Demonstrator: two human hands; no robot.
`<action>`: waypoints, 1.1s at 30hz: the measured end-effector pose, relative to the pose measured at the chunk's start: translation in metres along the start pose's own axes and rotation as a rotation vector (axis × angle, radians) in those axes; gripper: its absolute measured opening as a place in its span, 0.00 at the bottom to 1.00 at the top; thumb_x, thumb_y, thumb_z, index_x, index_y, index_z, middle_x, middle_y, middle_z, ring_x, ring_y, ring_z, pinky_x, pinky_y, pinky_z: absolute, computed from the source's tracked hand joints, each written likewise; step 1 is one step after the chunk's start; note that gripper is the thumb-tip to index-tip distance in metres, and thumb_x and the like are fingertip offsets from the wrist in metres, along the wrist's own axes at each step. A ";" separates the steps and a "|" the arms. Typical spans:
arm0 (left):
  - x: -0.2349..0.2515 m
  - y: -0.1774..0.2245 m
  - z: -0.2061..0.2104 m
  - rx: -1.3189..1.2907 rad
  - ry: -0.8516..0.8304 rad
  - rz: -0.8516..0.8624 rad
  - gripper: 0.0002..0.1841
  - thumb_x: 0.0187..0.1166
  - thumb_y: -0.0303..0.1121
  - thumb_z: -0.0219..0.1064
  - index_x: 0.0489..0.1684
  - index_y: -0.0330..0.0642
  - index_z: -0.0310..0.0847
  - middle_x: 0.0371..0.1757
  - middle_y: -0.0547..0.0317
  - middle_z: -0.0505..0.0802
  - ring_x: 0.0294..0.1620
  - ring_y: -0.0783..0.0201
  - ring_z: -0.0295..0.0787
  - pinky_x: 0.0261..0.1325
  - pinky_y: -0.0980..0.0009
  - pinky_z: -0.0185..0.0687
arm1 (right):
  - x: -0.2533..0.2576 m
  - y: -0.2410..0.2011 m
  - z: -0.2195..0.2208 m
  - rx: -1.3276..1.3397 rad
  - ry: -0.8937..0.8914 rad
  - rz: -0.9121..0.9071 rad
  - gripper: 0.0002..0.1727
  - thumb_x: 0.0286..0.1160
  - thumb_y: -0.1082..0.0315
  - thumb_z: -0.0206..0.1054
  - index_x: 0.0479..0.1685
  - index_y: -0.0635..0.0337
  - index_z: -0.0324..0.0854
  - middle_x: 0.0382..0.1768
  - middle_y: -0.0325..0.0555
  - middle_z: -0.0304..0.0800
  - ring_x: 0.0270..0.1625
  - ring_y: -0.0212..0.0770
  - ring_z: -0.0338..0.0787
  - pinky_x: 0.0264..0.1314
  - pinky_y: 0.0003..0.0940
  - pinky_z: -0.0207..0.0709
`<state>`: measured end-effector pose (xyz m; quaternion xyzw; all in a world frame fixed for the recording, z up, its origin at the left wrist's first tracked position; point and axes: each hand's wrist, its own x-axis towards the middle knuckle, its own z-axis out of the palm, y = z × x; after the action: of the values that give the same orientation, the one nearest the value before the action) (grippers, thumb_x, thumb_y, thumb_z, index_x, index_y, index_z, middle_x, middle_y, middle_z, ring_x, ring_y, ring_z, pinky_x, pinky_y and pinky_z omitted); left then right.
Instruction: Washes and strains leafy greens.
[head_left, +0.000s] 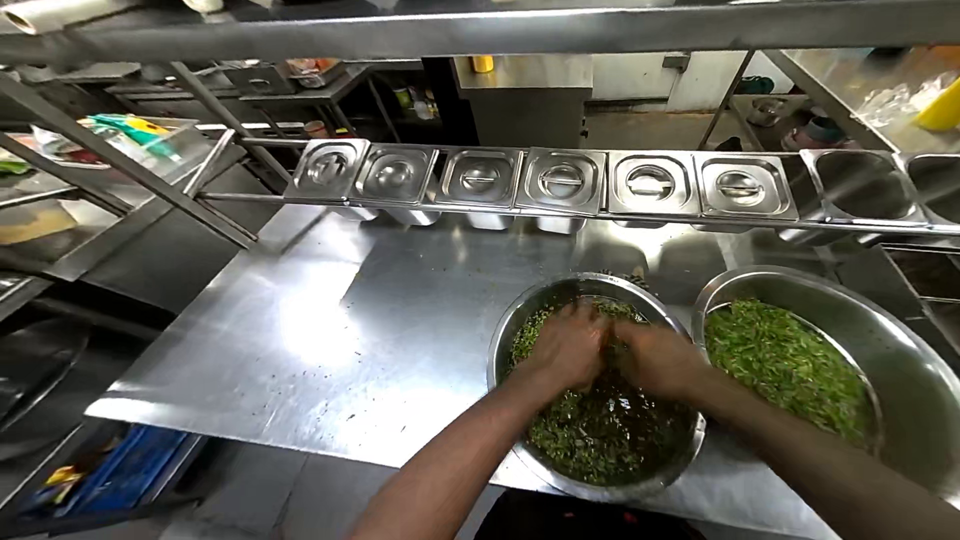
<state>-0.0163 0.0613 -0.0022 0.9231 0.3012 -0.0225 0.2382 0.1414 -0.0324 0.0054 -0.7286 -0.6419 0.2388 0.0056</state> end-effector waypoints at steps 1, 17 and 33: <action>0.004 -0.011 0.015 0.023 -0.094 -0.078 0.18 0.76 0.32 0.69 0.64 0.50 0.88 0.76 0.52 0.83 0.77 0.45 0.77 0.72 0.39 0.77 | 0.006 0.011 0.020 0.035 -0.156 0.042 0.19 0.75 0.61 0.68 0.65 0.49 0.85 0.57 0.58 0.90 0.60 0.64 0.88 0.60 0.70 0.79; 0.013 0.000 0.039 -1.364 0.494 -0.259 0.12 0.82 0.27 0.61 0.60 0.44 0.82 0.45 0.60 0.90 0.37 0.71 0.84 0.42 0.73 0.82 | 0.012 -0.042 0.056 0.454 1.012 -0.593 0.10 0.77 0.60 0.70 0.43 0.53 0.94 0.54 0.41 0.92 0.67 0.38 0.86 0.76 0.38 0.79; 0.023 0.009 0.012 -2.037 0.550 -0.740 0.06 0.88 0.34 0.58 0.52 0.46 0.77 0.40 0.60 0.85 0.32 0.66 0.83 0.36 0.71 0.82 | -0.010 0.020 0.079 0.227 0.432 -0.535 0.11 0.82 0.64 0.64 0.44 0.56 0.93 0.53 0.47 0.95 0.60 0.46 0.93 0.65 0.44 0.87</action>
<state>0.0092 0.0622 -0.0139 0.1240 0.4774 0.3703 0.7871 0.1313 -0.0688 -0.0676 -0.5634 -0.7632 0.1390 0.2842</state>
